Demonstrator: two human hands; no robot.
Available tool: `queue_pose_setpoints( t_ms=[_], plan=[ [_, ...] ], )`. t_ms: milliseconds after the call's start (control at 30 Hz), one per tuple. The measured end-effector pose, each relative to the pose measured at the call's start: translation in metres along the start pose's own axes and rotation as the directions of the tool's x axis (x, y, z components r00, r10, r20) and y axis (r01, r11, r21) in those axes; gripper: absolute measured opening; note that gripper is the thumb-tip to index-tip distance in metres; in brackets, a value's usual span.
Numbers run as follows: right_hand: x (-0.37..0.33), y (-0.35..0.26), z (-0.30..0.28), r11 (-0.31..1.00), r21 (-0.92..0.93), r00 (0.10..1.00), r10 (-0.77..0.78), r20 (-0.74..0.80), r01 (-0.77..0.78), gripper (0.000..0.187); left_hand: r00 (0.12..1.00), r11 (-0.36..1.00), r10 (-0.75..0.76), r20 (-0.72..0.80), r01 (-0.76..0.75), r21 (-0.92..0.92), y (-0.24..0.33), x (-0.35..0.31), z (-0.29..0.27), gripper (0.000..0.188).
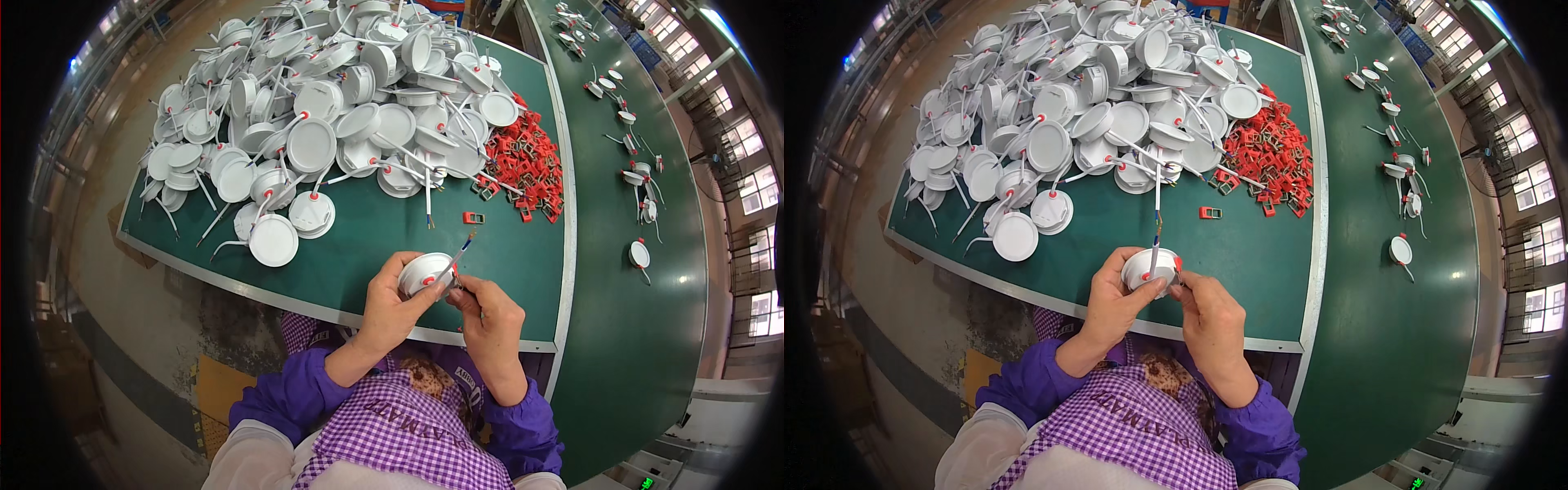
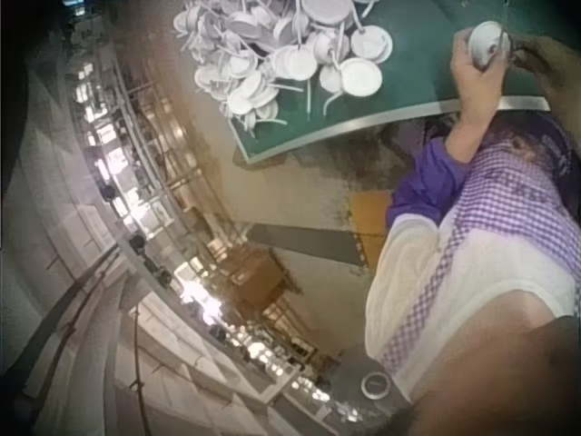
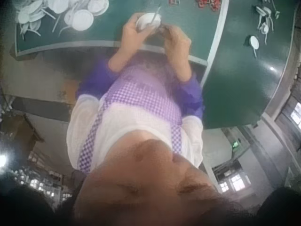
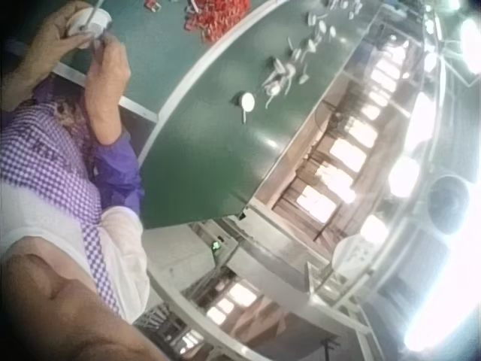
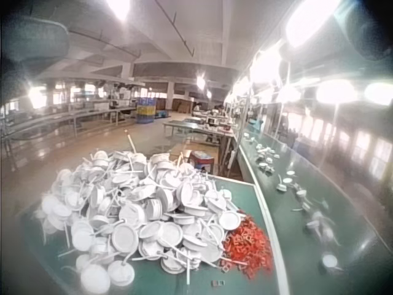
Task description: Assembling LED ceiling lights by attaching red mounting clips to the circular housing.
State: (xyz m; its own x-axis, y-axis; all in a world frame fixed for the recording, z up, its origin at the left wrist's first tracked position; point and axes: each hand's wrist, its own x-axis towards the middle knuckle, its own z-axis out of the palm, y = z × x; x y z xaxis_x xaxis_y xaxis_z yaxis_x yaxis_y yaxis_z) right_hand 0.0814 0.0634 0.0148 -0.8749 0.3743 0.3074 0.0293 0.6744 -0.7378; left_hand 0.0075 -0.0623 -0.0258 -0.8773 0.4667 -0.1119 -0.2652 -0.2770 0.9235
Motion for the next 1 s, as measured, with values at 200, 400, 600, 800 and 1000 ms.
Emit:
queue_pose_setpoints(
  t_ms=[200,400,600,800,1000],
  plan=[
    [-0.003,-0.006,0.006,0.992,0.078,0.995,0.092,0.046,-0.095,0.011,0.998,0.996,0.041,0.038,-0.044,0.079,-0.002,0.001,-0.008,0.030],
    [-0.009,0.004,0.003,0.976,0.151,0.987,0.156,0.033,-0.159,0.008,0.988,0.984,0.044,0.148,-0.069,0.165,0.009,0.002,-0.014,0.029],
    [-0.017,0.012,0.012,0.990,0.099,0.995,0.097,0.020,-0.098,0.011,0.965,0.966,0.026,0.260,-0.090,0.240,0.007,0.003,-0.021,0.029],
    [-0.015,0.002,0.002,0.942,0.231,0.967,0.217,0.134,-0.243,0.010,0.943,0.972,-0.222,0.247,0.235,-0.026,0.006,-0.006,-0.023,0.029],
    [-0.017,0.000,0.004,1.000,-0.027,0.997,-0.007,0.080,0.009,0.012,0.937,0.982,-0.171,0.305,0.138,0.125,0.001,-0.005,-0.029,0.027]
  ],
)
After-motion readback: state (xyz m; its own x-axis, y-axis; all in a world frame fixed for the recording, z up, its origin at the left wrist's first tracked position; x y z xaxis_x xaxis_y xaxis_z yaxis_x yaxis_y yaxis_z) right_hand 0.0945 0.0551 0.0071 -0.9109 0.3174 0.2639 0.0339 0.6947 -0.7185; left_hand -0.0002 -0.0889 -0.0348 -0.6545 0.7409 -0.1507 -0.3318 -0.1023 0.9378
